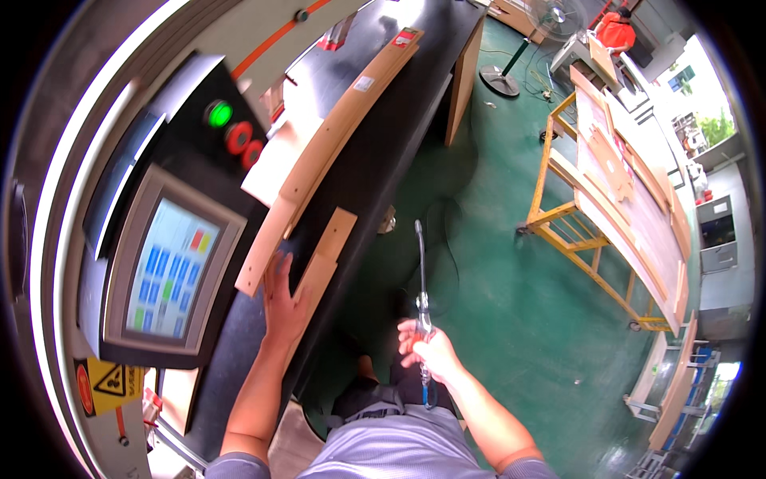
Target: The person positions wooden boards onto a large machine, operates a digital interface on the machine, and cleans the work surfaces with a hand-held air nozzle.
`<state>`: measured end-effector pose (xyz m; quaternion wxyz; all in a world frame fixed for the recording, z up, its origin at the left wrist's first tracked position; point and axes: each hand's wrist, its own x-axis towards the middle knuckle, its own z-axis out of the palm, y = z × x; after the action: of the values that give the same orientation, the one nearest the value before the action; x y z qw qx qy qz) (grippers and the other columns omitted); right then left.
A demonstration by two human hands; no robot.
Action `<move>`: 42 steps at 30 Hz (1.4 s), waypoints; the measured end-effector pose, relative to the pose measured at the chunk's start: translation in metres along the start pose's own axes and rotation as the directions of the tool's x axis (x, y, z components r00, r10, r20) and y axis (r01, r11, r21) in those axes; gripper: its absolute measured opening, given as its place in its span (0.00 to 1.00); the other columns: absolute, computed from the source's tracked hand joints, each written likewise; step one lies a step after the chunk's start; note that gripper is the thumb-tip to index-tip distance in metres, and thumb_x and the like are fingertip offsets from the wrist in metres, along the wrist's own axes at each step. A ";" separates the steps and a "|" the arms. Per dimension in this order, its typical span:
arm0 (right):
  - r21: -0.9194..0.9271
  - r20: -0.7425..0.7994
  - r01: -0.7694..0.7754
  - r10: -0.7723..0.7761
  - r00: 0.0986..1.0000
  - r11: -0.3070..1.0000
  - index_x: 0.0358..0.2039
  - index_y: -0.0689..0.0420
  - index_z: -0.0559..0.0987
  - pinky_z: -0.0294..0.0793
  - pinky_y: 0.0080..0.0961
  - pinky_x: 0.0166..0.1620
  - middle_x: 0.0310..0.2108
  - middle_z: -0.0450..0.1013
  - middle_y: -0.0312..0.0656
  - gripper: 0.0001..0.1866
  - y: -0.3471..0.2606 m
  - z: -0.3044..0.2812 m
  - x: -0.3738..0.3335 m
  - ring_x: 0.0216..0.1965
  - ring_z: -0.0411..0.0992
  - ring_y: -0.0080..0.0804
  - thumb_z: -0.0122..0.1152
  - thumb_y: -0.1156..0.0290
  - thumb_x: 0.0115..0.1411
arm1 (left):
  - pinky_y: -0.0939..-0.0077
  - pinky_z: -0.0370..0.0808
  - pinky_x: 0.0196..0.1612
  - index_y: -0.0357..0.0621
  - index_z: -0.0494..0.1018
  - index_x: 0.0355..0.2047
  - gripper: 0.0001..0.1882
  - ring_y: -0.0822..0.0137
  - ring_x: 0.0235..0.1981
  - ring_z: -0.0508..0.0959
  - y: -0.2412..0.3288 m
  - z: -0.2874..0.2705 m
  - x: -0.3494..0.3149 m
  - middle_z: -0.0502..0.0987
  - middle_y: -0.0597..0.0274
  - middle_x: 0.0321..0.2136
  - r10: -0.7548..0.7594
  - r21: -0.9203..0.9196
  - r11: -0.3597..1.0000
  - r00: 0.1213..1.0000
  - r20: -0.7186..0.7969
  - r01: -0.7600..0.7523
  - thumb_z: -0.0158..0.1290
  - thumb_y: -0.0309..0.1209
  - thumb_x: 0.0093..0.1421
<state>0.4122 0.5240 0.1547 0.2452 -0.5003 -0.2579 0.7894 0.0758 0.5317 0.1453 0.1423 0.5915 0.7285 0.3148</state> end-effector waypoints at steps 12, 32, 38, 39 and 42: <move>0.492 0.233 0.016 -0.149 0.961 0.871 0.71 0.55 0.63 0.78 0.38 0.52 0.56 0.69 0.39 0.45 -0.125 0.087 0.348 0.54 0.72 0.34 0.51 0.86 0.49 | 0.59 0.72 0.61 0.31 0.80 0.52 0.48 0.40 0.54 0.80 -0.063 0.079 0.317 0.82 0.36 0.49 -0.624 0.249 0.782 0.723 0.296 0.572 0.39 0.71 0.68; 0.469 0.087 0.177 -0.244 0.966 0.865 0.49 0.63 0.77 0.80 0.36 0.39 0.37 0.78 0.43 0.22 -0.256 0.054 0.434 0.35 0.78 0.38 0.54 0.86 0.52 | 0.57 0.77 0.53 0.42 0.84 0.48 0.43 0.48 0.48 0.85 -0.001 0.215 0.470 0.86 0.45 0.42 -0.473 0.072 0.872 0.793 0.384 0.485 0.48 0.72 0.63; 0.382 0.127 0.208 -0.274 0.953 0.900 0.52 0.65 0.73 0.82 0.55 0.54 0.45 0.75 0.49 0.27 -0.305 -0.029 0.463 0.44 0.77 0.43 0.51 0.86 0.48 | 0.51 0.72 0.62 0.37 0.75 0.62 0.43 0.42 0.60 0.77 0.062 0.238 0.504 0.79 0.37 0.55 -0.427 -0.015 0.886 0.827 0.365 0.464 0.51 0.65 0.65; 0.401 0.127 0.213 -0.284 0.950 0.891 0.60 0.63 0.70 0.81 0.58 0.55 0.49 0.74 0.51 0.33 -0.307 -0.030 0.446 0.47 0.76 0.45 0.51 0.86 0.49 | 0.51 0.70 0.65 0.38 0.71 0.64 0.42 0.43 0.63 0.73 0.036 0.226 0.474 0.76 0.37 0.58 -0.341 -0.045 0.935 0.929 0.144 0.351 0.52 0.62 0.66; 0.253 0.306 0.148 -0.224 0.925 0.956 0.66 0.61 0.65 0.87 0.42 0.41 0.49 0.76 0.50 0.30 -0.296 -0.072 0.369 0.50 0.77 0.43 0.58 0.79 0.62 | 0.51 0.60 0.72 0.41 0.63 0.71 0.40 0.43 0.72 0.63 0.001 0.196 0.371 0.66 0.39 0.68 -0.126 0.002 0.991 0.952 -0.279 0.132 0.55 0.53 0.68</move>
<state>0.3767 0.9949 0.0764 0.3277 -0.3026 -0.2511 0.8590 0.0943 0.9423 0.0579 0.0527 0.4939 0.7815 0.3774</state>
